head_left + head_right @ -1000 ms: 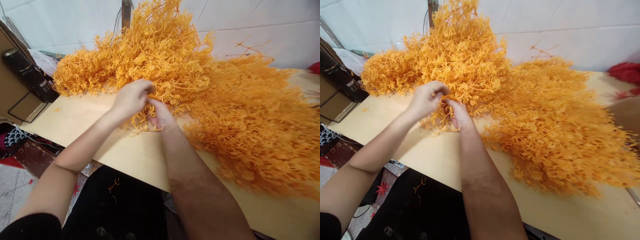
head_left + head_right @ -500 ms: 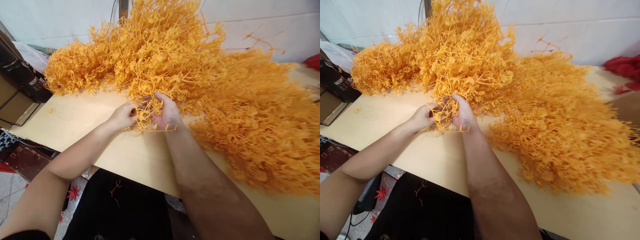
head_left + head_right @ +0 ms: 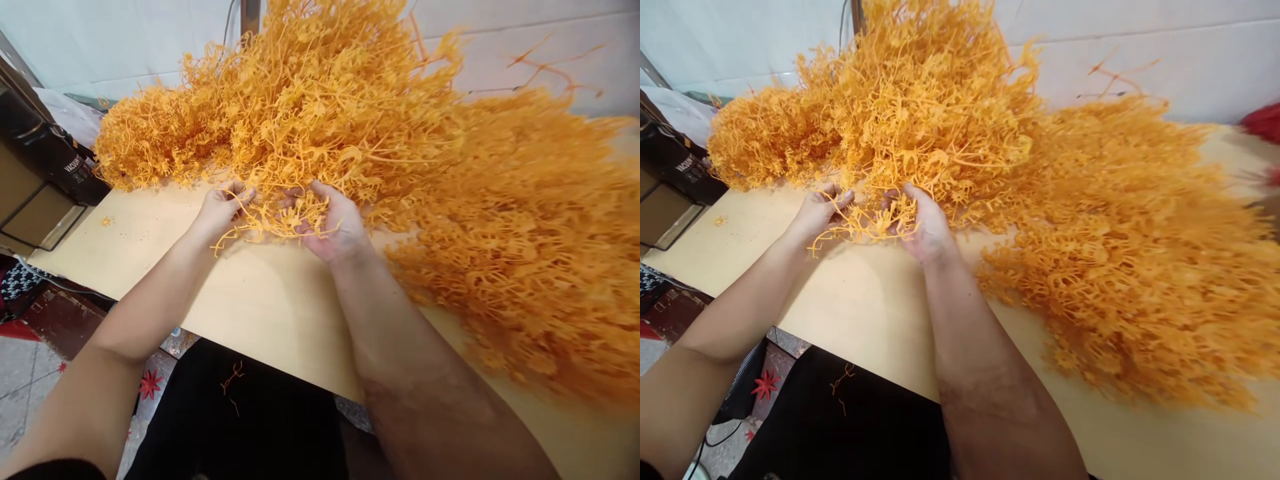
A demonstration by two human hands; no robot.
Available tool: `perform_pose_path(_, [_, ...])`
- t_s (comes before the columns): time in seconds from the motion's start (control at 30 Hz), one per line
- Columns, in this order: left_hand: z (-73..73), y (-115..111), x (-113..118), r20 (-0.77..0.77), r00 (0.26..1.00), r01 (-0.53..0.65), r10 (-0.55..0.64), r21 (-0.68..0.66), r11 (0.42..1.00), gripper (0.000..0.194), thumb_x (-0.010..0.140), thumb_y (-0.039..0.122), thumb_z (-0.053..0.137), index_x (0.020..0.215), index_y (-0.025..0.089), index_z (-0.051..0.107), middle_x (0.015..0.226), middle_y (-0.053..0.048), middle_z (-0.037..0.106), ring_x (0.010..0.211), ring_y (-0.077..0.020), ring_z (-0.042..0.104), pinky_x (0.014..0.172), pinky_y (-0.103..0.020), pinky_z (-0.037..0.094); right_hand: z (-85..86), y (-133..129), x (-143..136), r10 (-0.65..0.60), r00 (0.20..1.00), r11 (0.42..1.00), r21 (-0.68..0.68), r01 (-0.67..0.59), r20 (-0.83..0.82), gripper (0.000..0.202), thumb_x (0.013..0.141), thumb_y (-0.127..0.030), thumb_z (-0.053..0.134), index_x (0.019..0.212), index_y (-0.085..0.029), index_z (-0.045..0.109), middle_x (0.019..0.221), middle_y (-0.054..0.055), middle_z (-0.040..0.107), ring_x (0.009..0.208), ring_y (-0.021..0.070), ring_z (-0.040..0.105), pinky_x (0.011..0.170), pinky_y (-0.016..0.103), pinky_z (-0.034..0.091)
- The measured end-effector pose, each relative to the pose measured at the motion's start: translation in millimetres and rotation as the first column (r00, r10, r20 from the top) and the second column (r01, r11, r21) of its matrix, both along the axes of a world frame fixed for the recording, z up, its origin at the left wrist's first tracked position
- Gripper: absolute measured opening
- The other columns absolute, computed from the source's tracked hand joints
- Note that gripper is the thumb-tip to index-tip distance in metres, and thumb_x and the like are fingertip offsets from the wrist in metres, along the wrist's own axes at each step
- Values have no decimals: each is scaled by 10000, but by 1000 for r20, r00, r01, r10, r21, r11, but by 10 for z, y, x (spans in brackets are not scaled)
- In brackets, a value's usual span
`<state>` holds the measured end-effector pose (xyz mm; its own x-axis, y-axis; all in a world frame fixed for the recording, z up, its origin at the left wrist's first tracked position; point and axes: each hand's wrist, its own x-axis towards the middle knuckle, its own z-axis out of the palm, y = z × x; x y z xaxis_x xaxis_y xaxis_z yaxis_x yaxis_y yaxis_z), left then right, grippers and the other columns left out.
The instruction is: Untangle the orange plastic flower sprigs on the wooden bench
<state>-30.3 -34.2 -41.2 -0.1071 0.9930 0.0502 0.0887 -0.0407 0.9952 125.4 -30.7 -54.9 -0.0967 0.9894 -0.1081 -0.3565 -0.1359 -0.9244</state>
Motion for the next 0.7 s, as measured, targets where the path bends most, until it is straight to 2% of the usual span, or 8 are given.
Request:
perform_pose_path(0.1, [30, 26, -60, 55, 997, -53, 54, -22, 998, 214, 728, 226, 644, 637, 158, 462, 565, 45, 546, 397, -20, 359, 425, -184, 266, 4, -22, 6, 43, 997, 999, -28, -45, -68, 241, 745, -443, 508, 757, -204, 540, 736, 17, 593, 682, 145, 566, 530, 269, 462])
perform_pose_path(0.23, [44, 27, -81, 38, 993, -108, 109, -29, 994, 222, 726, 175, 632, 609, 154, 445, 538, 41, 551, 414, -27, 412, 443, -179, 301, -7, -52, 14, 73, 996, 996, -38, -75, -57, 205, 709, -392, 565, 740, -190, 580, 653, -2, 557, 595, 112, 525, 500, 240, 436])
perform_pose_path(0.3, [33, -7, -51, 31, 998, -55, 56, -21, 998, 217, 675, 160, 674, 606, 146, 469, 532, 44, 545, 453, -35, 455, 489, -177, 351, -21, -57, 7, 92, 995, 994, -46, -94, -39, 201, 693, -381, 593, 739, -185, 593, 637, -6, 551, 583, 108, 524, 510, 243, 441])
perform_pose_path(0.4, [-12, -81, 14, 44, 994, 100, -100, 7, 995, 193, 603, 159, 717, 673, 134, 538, 593, 42, 574, 543, -51, 521, 575, -184, 412, -37, -57, -15, 107, 994, 992, -58, -109, -30, 228, 682, -401, 629, 778, -197, 596, 653, -7, 575, 630, 130, 561, 545, 265, 470])
perform_pose_path(0.53, [-84, -163, 65, -52, 951, 306, -306, 2, 952, 180, 596, 160, 703, 729, 123, 587, 652, 23, 609, 581, -57, 536, 594, -186, 419, -23, -79, -31, 91, 994, 996, -22, -92, -54, 294, 655, -438, 685, 824, -220, 583, 708, -7, 616, 743, 164, 609, 614, 311, 511])
perform_pose_path(0.7, [-74, -187, 79, -128, 943, 312, -306, 29, 950, 112, 648, 139, 654, 743, 126, 596, 704, 13, 617, 623, -55, 540, 620, -180, 423, -9, -110, -41, 79, 996, 997, -7, -80, -50, 235, 608, -310, 719, 765, -189, 594, 749, 7, 648, 736, 159, 611, 608, 301, 515])
